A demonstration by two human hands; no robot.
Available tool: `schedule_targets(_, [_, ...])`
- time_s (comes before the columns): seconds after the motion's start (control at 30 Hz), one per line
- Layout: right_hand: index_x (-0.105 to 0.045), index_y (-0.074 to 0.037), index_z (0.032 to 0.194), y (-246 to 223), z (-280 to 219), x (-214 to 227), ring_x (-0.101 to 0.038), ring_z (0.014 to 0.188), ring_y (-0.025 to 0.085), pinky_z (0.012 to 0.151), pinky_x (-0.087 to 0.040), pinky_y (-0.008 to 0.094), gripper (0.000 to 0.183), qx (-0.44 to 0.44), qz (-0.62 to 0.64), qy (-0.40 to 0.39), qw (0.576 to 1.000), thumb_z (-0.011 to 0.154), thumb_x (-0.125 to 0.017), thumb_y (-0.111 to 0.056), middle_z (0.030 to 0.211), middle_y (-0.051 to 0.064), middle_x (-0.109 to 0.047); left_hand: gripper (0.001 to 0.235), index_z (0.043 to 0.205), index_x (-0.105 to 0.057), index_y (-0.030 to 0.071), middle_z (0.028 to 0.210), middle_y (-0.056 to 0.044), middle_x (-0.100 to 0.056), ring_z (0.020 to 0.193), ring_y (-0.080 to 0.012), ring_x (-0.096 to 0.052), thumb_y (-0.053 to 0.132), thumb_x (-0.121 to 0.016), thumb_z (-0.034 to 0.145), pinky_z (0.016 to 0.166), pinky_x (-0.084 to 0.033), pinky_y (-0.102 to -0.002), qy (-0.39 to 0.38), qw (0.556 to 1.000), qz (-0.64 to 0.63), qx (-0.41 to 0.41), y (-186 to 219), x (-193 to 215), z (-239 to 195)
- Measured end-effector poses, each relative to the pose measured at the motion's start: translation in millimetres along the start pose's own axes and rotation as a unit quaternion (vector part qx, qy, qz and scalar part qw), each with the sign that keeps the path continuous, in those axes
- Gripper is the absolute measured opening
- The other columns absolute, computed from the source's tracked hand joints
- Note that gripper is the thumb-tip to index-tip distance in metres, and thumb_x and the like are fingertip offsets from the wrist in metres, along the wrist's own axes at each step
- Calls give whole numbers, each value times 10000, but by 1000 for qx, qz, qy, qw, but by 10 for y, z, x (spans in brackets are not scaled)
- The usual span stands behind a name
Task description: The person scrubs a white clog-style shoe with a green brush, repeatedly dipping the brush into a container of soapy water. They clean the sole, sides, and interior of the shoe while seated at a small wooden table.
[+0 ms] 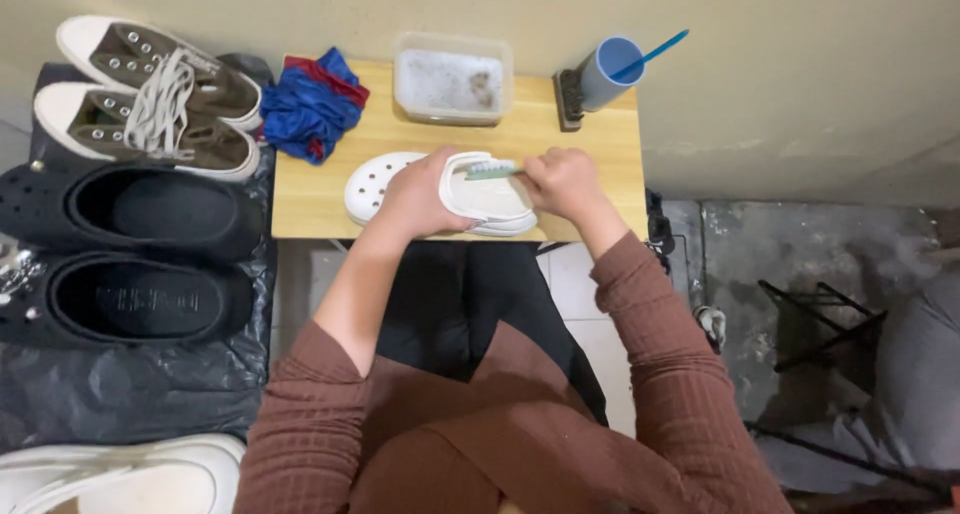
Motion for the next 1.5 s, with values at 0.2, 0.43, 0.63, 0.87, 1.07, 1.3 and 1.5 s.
schedule_targets(0.2, [-542, -254, 780, -442, 432, -244, -577, 580, 190, 546, -484, 348, 139, 68, -8, 17, 998, 870, -615, -331, 581, -23, -516, 1000, 1413, -534, 229, 1274, -132, -691, 1270, -362, -621, 441, -950, 528, 1111, -459, -484, -4, 1000, -8, 6, 10, 5, -3])
schedule_targets(0.43, [-552, -227, 774, 195, 16, -162, -582, 585, 229, 530, -486, 392, 162, 50, 12, 3, 999, 838, -691, -278, 591, 0, -523, 1028, 1444, -514, 220, 1308, -139, -673, 1295, -367, -603, 448, -948, 540, 1143, -437, -493, -16, 1000, -5, 20, 113, 74, -56])
schedule_targets(0.63, [-549, -225, 723, -162, 293, -222, -607, 594, 227, 542, -487, 385, 244, 23, 39, 6, 999, 744, -759, -347, 577, -9, -528, 1007, 1423, -530, 227, 1292, -131, -681, 1286, -368, -607, 453, -947, 534, 1129, -438, -487, -3, 1000, -17, 8, 94, 23, -57])
schedule_targets(0.87, [-669, -187, 780, 92, -4, -181, -690, 705, 364, 632, -514, 473, 362, -189, 94, -192, 958, 801, -775, -533, 624, 97, -618, 1032, 1444, -503, 200, 1289, -174, -678, 1283, -400, -603, 430, -966, 550, 1141, -424, -508, -12, 1000, -4, 16, 174, 55, -136])
schedule_targets(1.07, [-714, -168, 891, 259, -3, 559, -704, 818, 393, 735, -521, 486, 312, -344, 155, -304, 875, 810, -809, -454, 721, 103, -674, 1111, 1467, -410, 136, 1402, -173, -623, 1319, -410, -570, 366, -982, 542, 1180, -384, -514, 10, 999, -45, -24, 35, -18, -106])
schedule_targets(1.3, [-689, -364, 1003, -718, -118, 411, -624, 551, 221, 590, -478, 338, 214, -399, 333, -155, 840, 849, -822, -430, 499, -49, -547, 1140, 1456, -399, 126, 1365, -145, -653, 1304, -398, -578, 323, -1016, 518, 1159, -412, -512, 30, 996, -53, -60, -71, -17, -121])
schedule_targets(1.5, [-789, -308, 893, -357, -610, 360, -722, 813, 344, 751, -553, 414, 165, -413, 299, -203, 836, 768, -872, -377, 792, 56, -760, 1066, 1419, -483, 176, 1307, -139, -675, 1272, -402, -605, 345, -994, 499, 1127, -436, -506, 22, 998, -42, -42, -84, -54, -63])
Point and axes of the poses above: each hand's wrist, its own z-axis towards the middle knuckle, its own x-axis out of the back of the hand, y = z × x, the point moved 2 cm from there along z, towards the middle knuckle
